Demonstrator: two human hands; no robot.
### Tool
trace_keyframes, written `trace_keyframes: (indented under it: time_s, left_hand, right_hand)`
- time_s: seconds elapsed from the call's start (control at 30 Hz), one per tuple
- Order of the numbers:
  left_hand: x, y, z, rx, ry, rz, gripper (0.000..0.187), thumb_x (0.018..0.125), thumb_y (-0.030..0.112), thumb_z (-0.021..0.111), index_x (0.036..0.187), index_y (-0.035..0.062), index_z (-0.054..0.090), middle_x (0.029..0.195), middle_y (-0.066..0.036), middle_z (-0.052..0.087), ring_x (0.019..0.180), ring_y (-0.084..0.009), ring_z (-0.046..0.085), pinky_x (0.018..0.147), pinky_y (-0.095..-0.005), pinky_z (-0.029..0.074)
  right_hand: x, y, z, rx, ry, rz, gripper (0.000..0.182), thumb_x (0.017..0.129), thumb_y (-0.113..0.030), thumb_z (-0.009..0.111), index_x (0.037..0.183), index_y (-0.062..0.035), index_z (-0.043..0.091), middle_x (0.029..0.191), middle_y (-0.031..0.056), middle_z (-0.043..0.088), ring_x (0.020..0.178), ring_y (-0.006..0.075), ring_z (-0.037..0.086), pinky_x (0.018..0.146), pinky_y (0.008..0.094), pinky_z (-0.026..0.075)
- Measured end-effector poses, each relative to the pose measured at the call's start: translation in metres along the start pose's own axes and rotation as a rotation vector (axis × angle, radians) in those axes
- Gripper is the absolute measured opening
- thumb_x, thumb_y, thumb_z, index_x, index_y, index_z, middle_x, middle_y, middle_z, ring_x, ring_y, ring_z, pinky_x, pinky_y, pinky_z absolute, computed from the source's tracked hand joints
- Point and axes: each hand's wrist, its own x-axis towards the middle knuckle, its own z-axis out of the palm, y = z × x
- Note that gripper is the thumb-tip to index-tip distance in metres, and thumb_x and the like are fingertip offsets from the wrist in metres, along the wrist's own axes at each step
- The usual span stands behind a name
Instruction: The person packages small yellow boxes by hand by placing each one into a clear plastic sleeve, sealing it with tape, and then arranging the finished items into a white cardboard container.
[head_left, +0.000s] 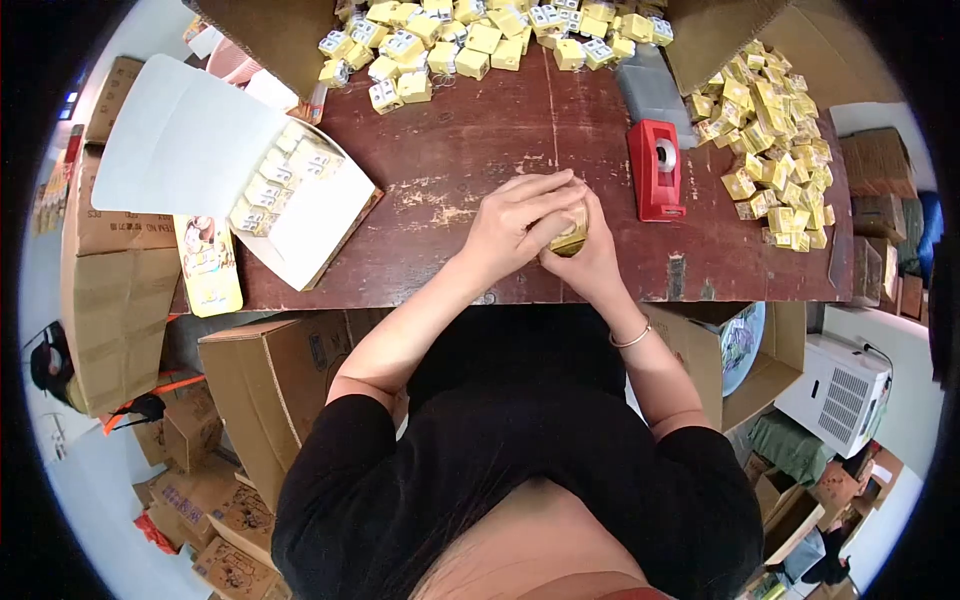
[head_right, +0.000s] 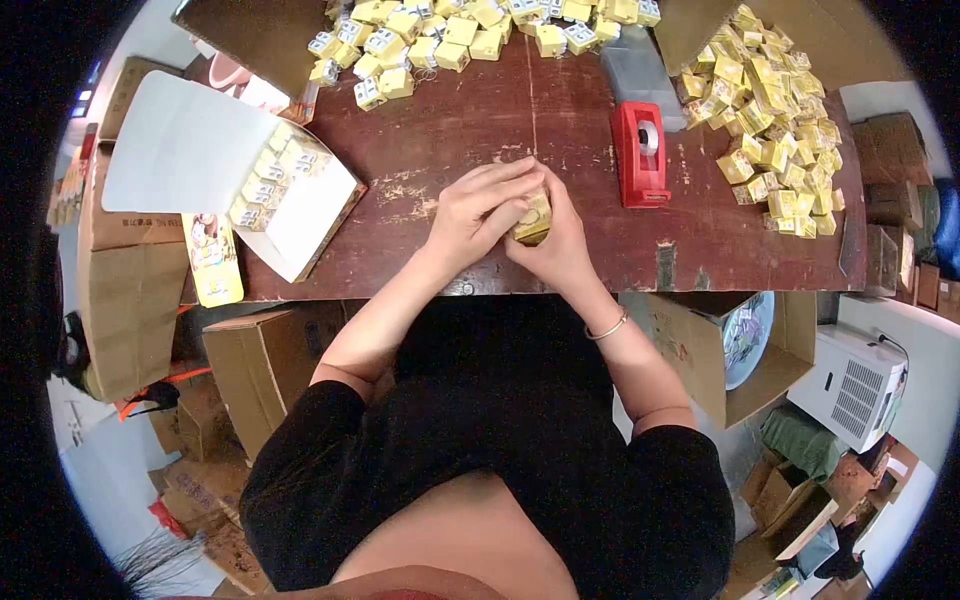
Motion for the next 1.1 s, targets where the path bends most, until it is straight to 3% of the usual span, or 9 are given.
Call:
trace_keyframes:
  time_s: [0.13,0.2,0.4,0.73,0.8,0.93,1.0,1.03,1.1]
  left_hand:
    - [0.005,0.013,0.011,0.070,-0.035,0.058,0.029,0.083,0.016,0.070,0.109,0.0057,0.071,0.117,-0.018,0.066,0.108,-0.0322,0.065,0.093,-0.0403,0.051]
    - [0.005,0.014,0.020,-0.114,-0.067,-0.086,0.029,0.082,0.013,0.069,0.110,0.0050,0.071,0.121,-0.018,0.065,0.109,-0.0299,0.065,0.093,-0.0386,0.051]
    - [0.004,0.018,0.050,-0.560,0.005,-0.413,0.026,0.085,0.006,0.065,0.110,0.0016,0.070,0.123,-0.019,0.064,0.112,-0.0248,0.063,0.093,-0.0334,0.050]
    - [0.009,0.022,0.063,-0.502,0.025,-0.441,0.022,0.089,0.009,0.063,0.107,-0.0013,0.071,0.117,-0.021,0.066,0.110,-0.0229,0.063,0.092,-0.0319,0.050]
    - [0.011,0.025,0.066,-0.575,0.140,-0.518,0.022,0.089,0.009,0.063,0.107,-0.0005,0.071,0.116,-0.020,0.067,0.111,-0.0231,0.063,0.092,-0.0320,0.050]
    - [0.011,0.024,0.063,-0.498,0.095,-0.495,0.022,0.088,0.010,0.063,0.106,0.0002,0.071,0.116,-0.020,0.067,0.111,-0.0255,0.063,0.092,-0.0335,0.050]
    - [0.014,0.023,0.057,-0.196,0.012,-0.221,0.025,0.086,0.010,0.065,0.108,0.0028,0.071,0.115,-0.018,0.067,0.109,-0.0300,0.064,0.092,-0.0360,0.051]
    - [0.015,0.025,0.056,-0.198,0.012,-0.221,0.025,0.086,0.010,0.065,0.108,0.0028,0.071,0.115,-0.018,0.067,0.109,-0.0300,0.064,0.092,-0.0360,0.051]
    - [0.014,0.028,0.055,-0.034,0.008,-0.008,0.028,0.082,0.013,0.069,0.109,0.0052,0.071,0.114,-0.016,0.067,0.106,-0.0327,0.064,0.091,-0.0383,0.052]
  right_hand:
    - [-0.008,-0.001,-0.015,0.070,0.012,0.024,0.086,0.068,-0.008,0.078,0.141,-0.0039,0.035,0.132,0.0170,0.052,0.121,0.0267,0.054,0.099,0.0366,0.046]
    - [-0.013,0.000,-0.022,0.075,0.007,0.111,0.087,0.067,-0.009,0.078,0.142,-0.0035,0.035,0.132,0.0167,0.053,0.121,0.0262,0.055,0.099,0.0367,0.046]
    - [-0.020,0.004,-0.038,-0.025,0.078,0.091,0.087,0.067,-0.008,0.078,0.141,-0.0029,0.034,0.130,0.0168,0.054,0.120,0.0262,0.056,0.099,0.0365,0.046]
    - [-0.023,0.010,-0.038,0.036,0.112,0.129,0.085,0.068,-0.008,0.079,0.140,-0.0029,0.035,0.130,0.0170,0.054,0.120,0.0254,0.055,0.098,0.0362,0.047]
    - [-0.024,0.014,-0.037,0.029,0.115,0.125,0.084,0.068,-0.009,0.079,0.140,-0.0031,0.035,0.129,0.0172,0.054,0.119,0.0251,0.056,0.098,0.0361,0.047]
    - [-0.025,0.016,-0.039,0.076,0.094,0.166,0.086,0.069,-0.009,0.079,0.141,-0.0030,0.034,0.128,0.0173,0.055,0.119,0.0249,0.055,0.098,0.0362,0.046]
    - [-0.025,0.016,-0.042,0.161,0.059,0.239,0.086,0.069,-0.010,0.078,0.142,-0.0034,0.033,0.128,0.0170,0.054,0.120,0.0245,0.055,0.099,0.0362,0.046]
    - [-0.025,0.015,-0.044,0.159,0.060,0.240,0.086,0.069,-0.010,0.078,0.142,-0.0034,0.033,0.128,0.0170,0.054,0.120,0.0245,0.055,0.099,0.0362,0.046]
    - [-0.025,0.010,-0.050,0.108,0.051,0.189,0.086,0.068,-0.010,0.079,0.142,-0.0045,0.034,0.129,0.0162,0.053,0.120,0.0242,0.054,0.100,0.0361,0.045]
